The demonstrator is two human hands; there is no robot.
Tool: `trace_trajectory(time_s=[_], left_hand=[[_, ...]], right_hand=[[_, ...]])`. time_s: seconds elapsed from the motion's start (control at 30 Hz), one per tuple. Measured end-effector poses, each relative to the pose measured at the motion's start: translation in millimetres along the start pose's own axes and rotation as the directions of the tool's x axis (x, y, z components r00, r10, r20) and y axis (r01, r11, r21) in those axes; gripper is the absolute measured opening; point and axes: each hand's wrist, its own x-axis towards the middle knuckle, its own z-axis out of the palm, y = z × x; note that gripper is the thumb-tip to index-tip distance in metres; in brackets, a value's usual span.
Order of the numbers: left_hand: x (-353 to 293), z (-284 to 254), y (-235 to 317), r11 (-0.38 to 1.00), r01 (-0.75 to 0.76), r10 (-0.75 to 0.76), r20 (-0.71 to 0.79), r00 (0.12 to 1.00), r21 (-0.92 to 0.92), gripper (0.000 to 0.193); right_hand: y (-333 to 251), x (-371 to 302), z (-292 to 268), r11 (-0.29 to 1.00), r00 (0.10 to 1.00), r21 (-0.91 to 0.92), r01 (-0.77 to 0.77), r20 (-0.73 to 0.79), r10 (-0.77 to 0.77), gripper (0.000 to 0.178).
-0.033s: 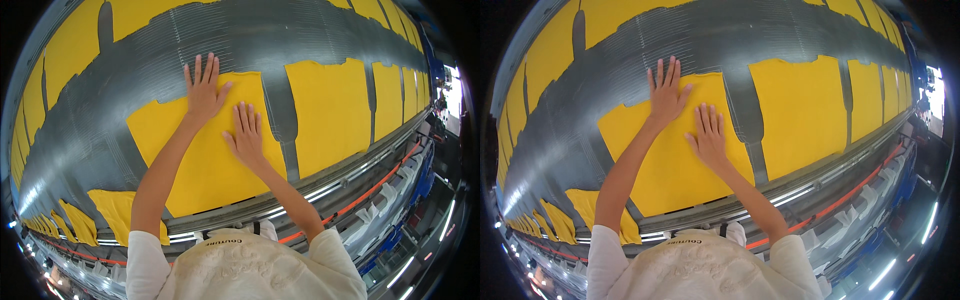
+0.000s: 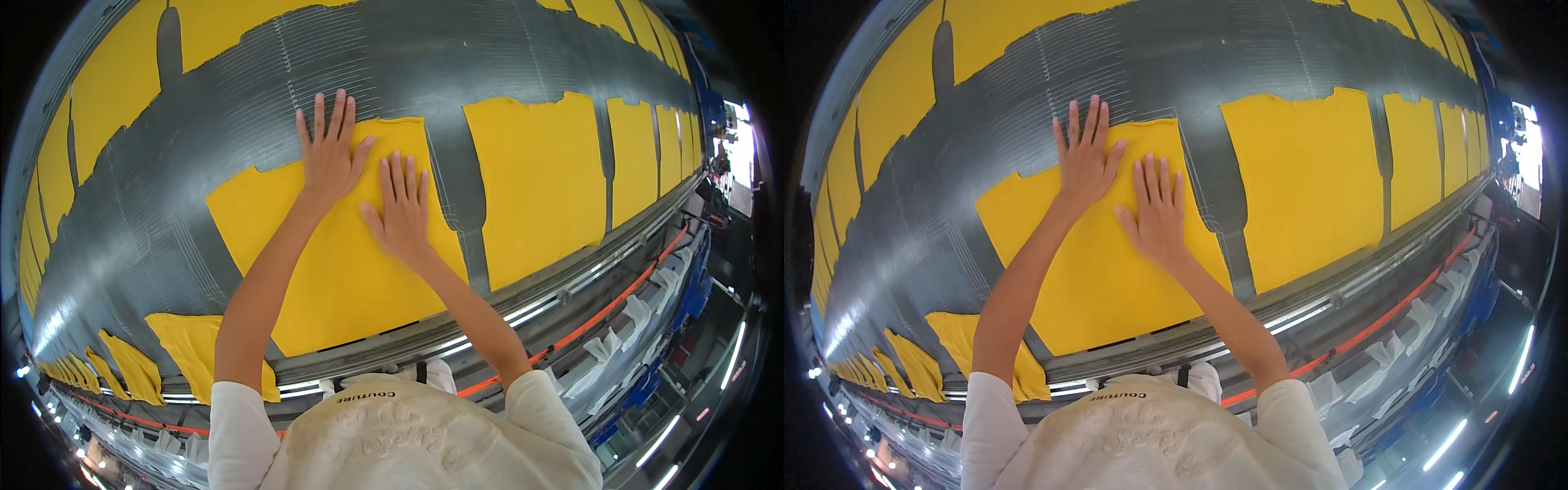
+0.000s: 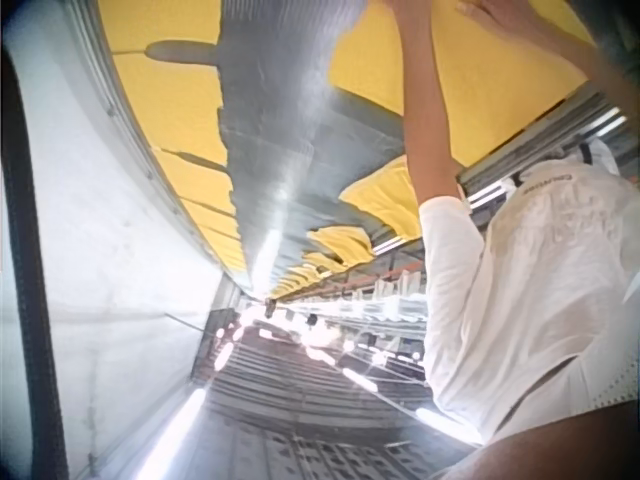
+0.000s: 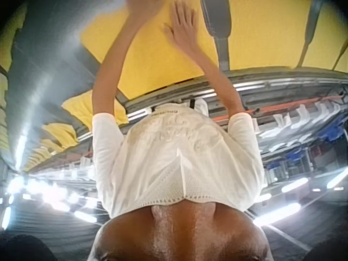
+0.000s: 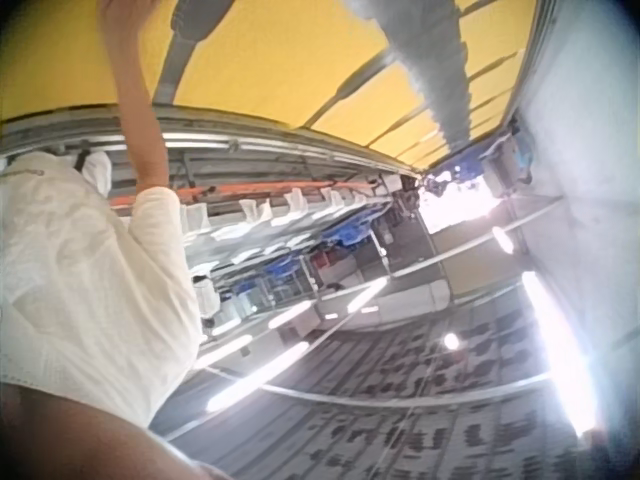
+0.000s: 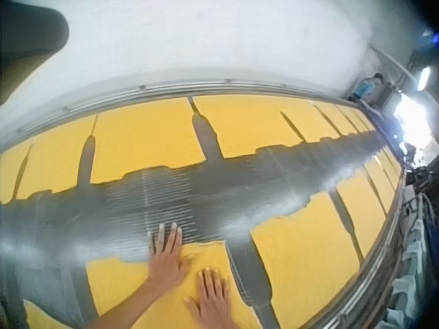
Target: The person repeatedly picks up yellow garments from a conveyor belt and places them flat onto a large curved drying drum, smoothing each piece with both hands. The process continues in a steady loop as the belt advances.
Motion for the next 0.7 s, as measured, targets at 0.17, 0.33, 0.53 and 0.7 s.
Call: trace_trajectory(time_s=[0.17, 0.33, 0.53, 0.7], left_hand=[[-1.8, -2.9, 1.7, 0.998, -0.039, 0.037, 0.026, 0.999, 0.059, 0.064], [-3.4, 2.8, 1.3, 0.996, -0.039, 0.036, 0.031, 0.999, 0.080, 0.063], [-50.9, -10.0, -2.9, 0.993, -0.035, 0.029, 0.053, 0.998, 0.113, 0.062], [-110.9, -34.8, -17.8, 0.999, 0.026, -0.029, 0.119, 0.992, 0.027, 0.064]], right_hand=[[24.6, 67.5, 11.9, 0.999, 0.993, -0.039, -0.004, -0.117, 0.000, 0.067], [24.9, 88.1, 15.5, 0.995, 0.979, -0.077, -0.068, -0.197, 0.052, 0.068], [-12.1, 6.0, 25.0, 0.996, 0.996, -0.012, 0.086, 0.017, -0.086, 0.070], [-29.5, -79.4, 16.3, 0.977, 0.966, 0.101, 0.190, 0.156, -0.204, 0.072]])
